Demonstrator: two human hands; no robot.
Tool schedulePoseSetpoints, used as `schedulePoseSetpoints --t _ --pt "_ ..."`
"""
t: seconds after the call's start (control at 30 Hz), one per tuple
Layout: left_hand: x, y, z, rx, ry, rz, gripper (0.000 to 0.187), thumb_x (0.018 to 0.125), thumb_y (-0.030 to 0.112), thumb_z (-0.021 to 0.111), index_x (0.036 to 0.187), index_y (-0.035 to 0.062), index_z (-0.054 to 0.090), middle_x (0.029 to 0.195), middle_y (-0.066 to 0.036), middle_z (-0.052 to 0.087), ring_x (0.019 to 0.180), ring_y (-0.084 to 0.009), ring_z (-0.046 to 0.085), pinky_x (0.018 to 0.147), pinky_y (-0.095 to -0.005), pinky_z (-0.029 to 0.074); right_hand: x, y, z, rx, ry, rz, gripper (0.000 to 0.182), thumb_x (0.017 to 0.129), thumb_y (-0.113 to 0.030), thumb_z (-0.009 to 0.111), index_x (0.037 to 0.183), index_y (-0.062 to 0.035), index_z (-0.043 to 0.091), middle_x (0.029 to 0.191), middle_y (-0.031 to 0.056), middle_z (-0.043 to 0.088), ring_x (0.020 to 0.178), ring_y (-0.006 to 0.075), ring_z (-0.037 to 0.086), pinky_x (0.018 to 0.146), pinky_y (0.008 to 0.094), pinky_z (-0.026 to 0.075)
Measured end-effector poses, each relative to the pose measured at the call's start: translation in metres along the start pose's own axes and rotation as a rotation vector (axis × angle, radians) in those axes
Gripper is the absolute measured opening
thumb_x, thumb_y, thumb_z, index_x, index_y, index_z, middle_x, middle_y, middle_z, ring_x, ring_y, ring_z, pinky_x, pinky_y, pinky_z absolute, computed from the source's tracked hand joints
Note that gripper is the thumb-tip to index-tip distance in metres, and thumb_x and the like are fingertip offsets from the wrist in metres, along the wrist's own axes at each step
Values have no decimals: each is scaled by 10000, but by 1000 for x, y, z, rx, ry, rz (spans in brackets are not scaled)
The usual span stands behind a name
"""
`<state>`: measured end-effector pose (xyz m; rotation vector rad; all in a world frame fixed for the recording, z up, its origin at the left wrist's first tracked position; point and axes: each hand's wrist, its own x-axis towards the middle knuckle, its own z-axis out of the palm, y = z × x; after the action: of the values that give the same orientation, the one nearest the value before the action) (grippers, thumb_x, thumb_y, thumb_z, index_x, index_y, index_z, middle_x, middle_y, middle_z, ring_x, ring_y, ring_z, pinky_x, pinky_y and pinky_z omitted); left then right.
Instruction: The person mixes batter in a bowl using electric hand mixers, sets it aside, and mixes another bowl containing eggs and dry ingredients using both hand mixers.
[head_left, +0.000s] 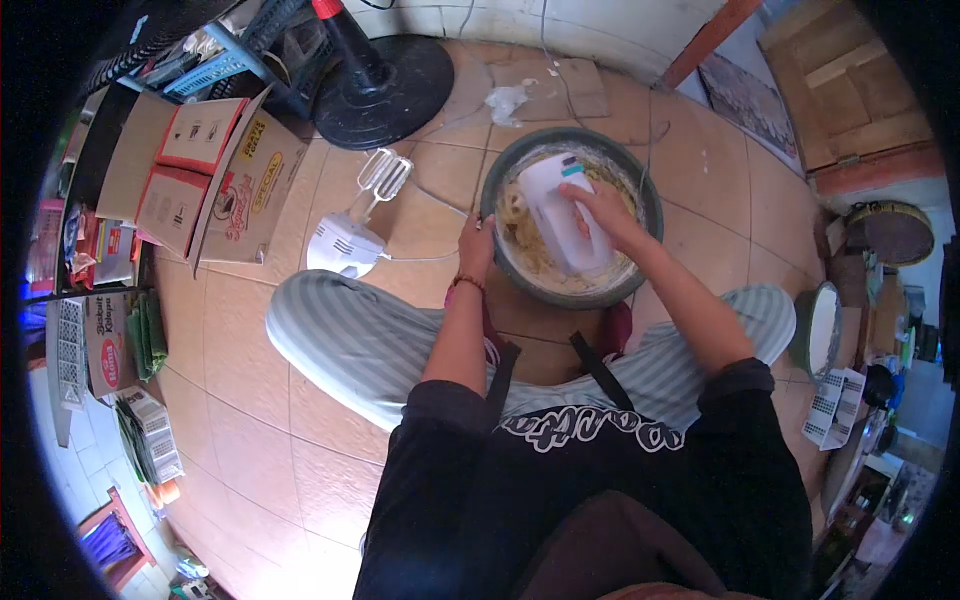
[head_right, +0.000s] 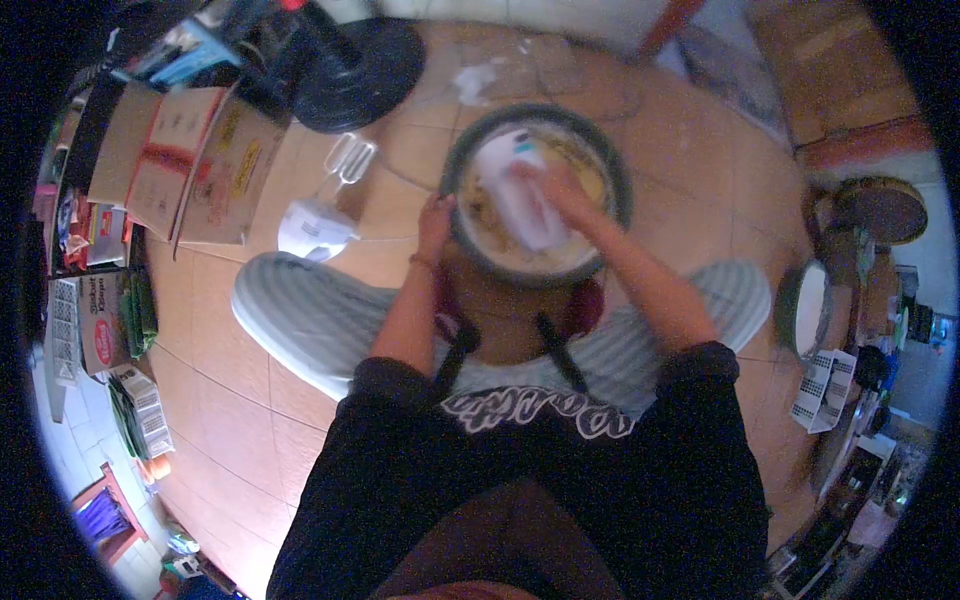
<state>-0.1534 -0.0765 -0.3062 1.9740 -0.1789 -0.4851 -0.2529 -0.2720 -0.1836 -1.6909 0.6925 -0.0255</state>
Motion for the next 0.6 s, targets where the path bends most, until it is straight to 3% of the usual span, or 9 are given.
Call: schedulePoseSetpoints --t 0.17,0.27,0.4,0.5,0.6 --pt "9 -24 8 -205 -49 -39 416 843 301 556 1130 0 538 1010 -236 607 954 -336 586 814 -386 446 17 4 -4 286 265 97 305 786 -351 667 773 -79 528 563 -1 489 406 95 464 379 241 387" --pt "18 -45 20 -288 -37 -39 398 845 314 553 1079 -9 546 950 -234 615 905 -350 591 780 -401 449 22 13 -16 297 363 58 336 792 -394 626 725 -65 601 541 43 531 432 144 489 414 316 392" --pt "28 -63 31 -311 -19 -29 400 845 335 552 1028 -21 550 900 -234 614 862 -368 587 758 -408 450 16 5 -21 218 457 104 360 797 -397 622 678 -58 591 492 37 506 415 149 490 396 318 362" --pt "29 -61 32 -290 -29 -6 407 843 337 553 1013 -32 547 910 -234 611 878 -369 579 766 -405 446 22 7 -18 -29 245 88 364 793 -417 640 746 -70 543 529 4 476 385 101 447 360 253 352" --pt "10 -24 12 -66 20 25 401 842 330 552 993 -42 547 922 -234 606 897 -363 572 772 -401 440 4 -24 10 -175 70 48 402 800 -442 623 743 -48 561 491 17 487 357 103 441 352 260 332"
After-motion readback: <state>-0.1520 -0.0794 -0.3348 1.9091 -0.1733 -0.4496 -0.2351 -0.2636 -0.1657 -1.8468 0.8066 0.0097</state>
